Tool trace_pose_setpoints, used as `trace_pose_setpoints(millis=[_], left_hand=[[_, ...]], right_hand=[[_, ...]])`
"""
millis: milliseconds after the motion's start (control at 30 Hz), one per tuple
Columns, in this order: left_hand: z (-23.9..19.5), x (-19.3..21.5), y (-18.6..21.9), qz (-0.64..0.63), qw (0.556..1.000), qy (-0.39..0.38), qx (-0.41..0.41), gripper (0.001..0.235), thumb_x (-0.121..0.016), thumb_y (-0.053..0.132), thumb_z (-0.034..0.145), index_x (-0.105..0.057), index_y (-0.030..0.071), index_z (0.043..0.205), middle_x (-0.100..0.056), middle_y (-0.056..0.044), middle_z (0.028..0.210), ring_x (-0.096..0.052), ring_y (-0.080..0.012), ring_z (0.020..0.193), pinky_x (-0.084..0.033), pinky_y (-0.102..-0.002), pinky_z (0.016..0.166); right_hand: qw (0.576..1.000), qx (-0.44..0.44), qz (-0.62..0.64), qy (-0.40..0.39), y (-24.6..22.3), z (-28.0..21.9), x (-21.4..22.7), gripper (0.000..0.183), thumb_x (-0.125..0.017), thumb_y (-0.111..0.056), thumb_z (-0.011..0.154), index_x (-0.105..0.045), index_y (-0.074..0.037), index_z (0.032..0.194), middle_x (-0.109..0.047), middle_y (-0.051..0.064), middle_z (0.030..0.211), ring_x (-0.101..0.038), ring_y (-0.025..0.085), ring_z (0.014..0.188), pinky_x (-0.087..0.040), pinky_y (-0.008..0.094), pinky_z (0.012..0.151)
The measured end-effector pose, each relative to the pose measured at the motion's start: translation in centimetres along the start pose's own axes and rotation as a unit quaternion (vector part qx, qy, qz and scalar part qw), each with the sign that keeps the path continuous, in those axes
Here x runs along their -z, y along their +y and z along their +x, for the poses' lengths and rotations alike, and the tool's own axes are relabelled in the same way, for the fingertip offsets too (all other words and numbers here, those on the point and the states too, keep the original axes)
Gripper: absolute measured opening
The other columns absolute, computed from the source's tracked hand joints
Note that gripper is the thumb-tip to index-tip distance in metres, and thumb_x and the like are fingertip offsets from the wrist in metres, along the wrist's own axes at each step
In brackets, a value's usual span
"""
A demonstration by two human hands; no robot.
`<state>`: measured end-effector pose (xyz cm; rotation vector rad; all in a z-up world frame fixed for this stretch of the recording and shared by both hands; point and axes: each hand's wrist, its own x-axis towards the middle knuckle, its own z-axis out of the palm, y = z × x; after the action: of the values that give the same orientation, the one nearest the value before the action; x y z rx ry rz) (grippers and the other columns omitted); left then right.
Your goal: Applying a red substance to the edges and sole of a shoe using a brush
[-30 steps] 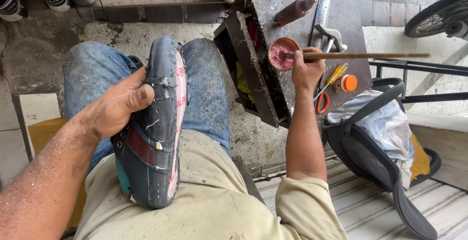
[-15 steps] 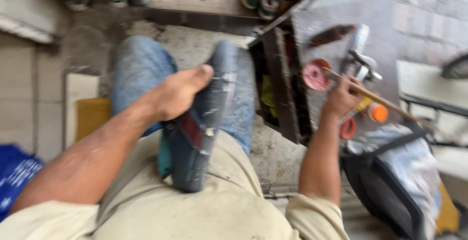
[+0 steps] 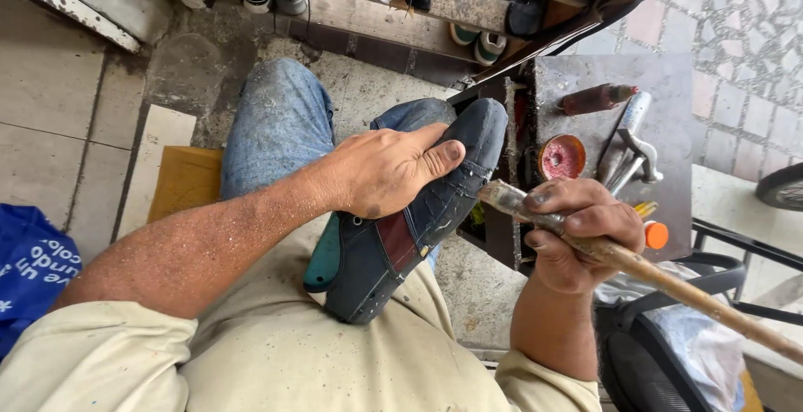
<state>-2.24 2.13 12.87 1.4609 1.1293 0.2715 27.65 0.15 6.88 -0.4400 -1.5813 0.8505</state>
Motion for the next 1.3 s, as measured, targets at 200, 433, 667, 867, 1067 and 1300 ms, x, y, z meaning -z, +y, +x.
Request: trace_pose_setpoints(millis=[200,433,667,867,1067,1300], left_hand=[[-1.0,-0.2,0.7,0.052,0.998,0.009,-0.031,0.088,-0.019,0.070,0.096,-0.040,0.008,0.155,-0.062,-0.026,0.137,-0.057,-0.0481,0.128,-0.037,-0.062,0.112],[-2.3,-0.6,1.8,0.102,0.992,0.021,-0.068,0.090,-0.017,0.069,0.096,-0.038,0.004,0.155,-0.065,-0.027,0.129,-0.061,-0.0507,0.121,-0.041,-0.064,0.106],[-3.0,-1.2,2.3,0.144,0.985,0.031,-0.093,0.087,-0.019,0.068,0.098,-0.041,0.004,0.154,-0.069,-0.027,0.119,-0.066,-0.0523,0.112,-0.046,-0.065,0.100],[-2.5,-1.6,2.0,0.161,0.982,0.026,-0.092,0.088,-0.017,0.067,0.097,-0.036,0.006,0.156,-0.067,-0.024,0.121,-0.064,-0.0503,0.110,-0.047,-0.064,0.093],[-2.3,-1.4,1.6,0.148,0.987,0.017,-0.062,0.086,-0.016,0.070,0.091,-0.039,0.008,0.147,-0.069,-0.020,0.116,-0.064,-0.0485,0.106,-0.046,-0.066,0.085],[-1.5,-1.9,0.8,0.149,0.986,0.040,-0.060,0.078,-0.021,0.069,0.094,-0.047,0.008,0.136,-0.071,-0.019,0.117,-0.064,-0.0496,0.109,-0.046,-0.066,0.084]], right_hand=[[0.999,-0.011,-0.009,-0.035,-1.6,1.8,-0.6,0.039,-0.088,-0.004,0.070,-0.053,-0.007,0.088,-0.066,0.024,0.079,-0.072,0.032,0.076,-0.063,0.047,0.074],[0.998,-0.010,-0.005,-0.054,-1.6,3.7,1.2,0.037,-0.084,-0.004,0.078,-0.051,-0.010,0.095,-0.067,0.023,0.085,-0.073,0.030,0.083,-0.062,0.044,0.077],[0.996,-0.032,0.076,-0.046,-0.1,6.1,2.6,0.031,-0.072,-0.001,0.090,-0.048,-0.013,0.107,-0.068,0.023,0.100,-0.074,0.029,0.094,-0.065,0.035,0.077],[0.994,-0.016,0.070,-0.077,-2.0,7.4,0.8,0.026,-0.069,0.002,0.094,-0.052,-0.012,0.110,-0.071,0.018,0.103,-0.076,0.022,0.092,-0.069,0.029,0.078],[0.984,0.030,-0.042,-0.169,-6.2,5.8,-4.2,0.019,-0.073,-0.008,0.089,-0.056,-0.015,0.093,-0.070,0.007,0.085,-0.072,0.014,0.069,-0.068,0.025,0.059],[0.978,0.108,-0.112,-0.141,-5.2,4.0,-4.0,0.013,-0.070,-0.019,0.096,-0.059,-0.016,0.092,-0.069,0.002,0.082,-0.069,0.009,0.061,-0.065,0.028,0.052]])
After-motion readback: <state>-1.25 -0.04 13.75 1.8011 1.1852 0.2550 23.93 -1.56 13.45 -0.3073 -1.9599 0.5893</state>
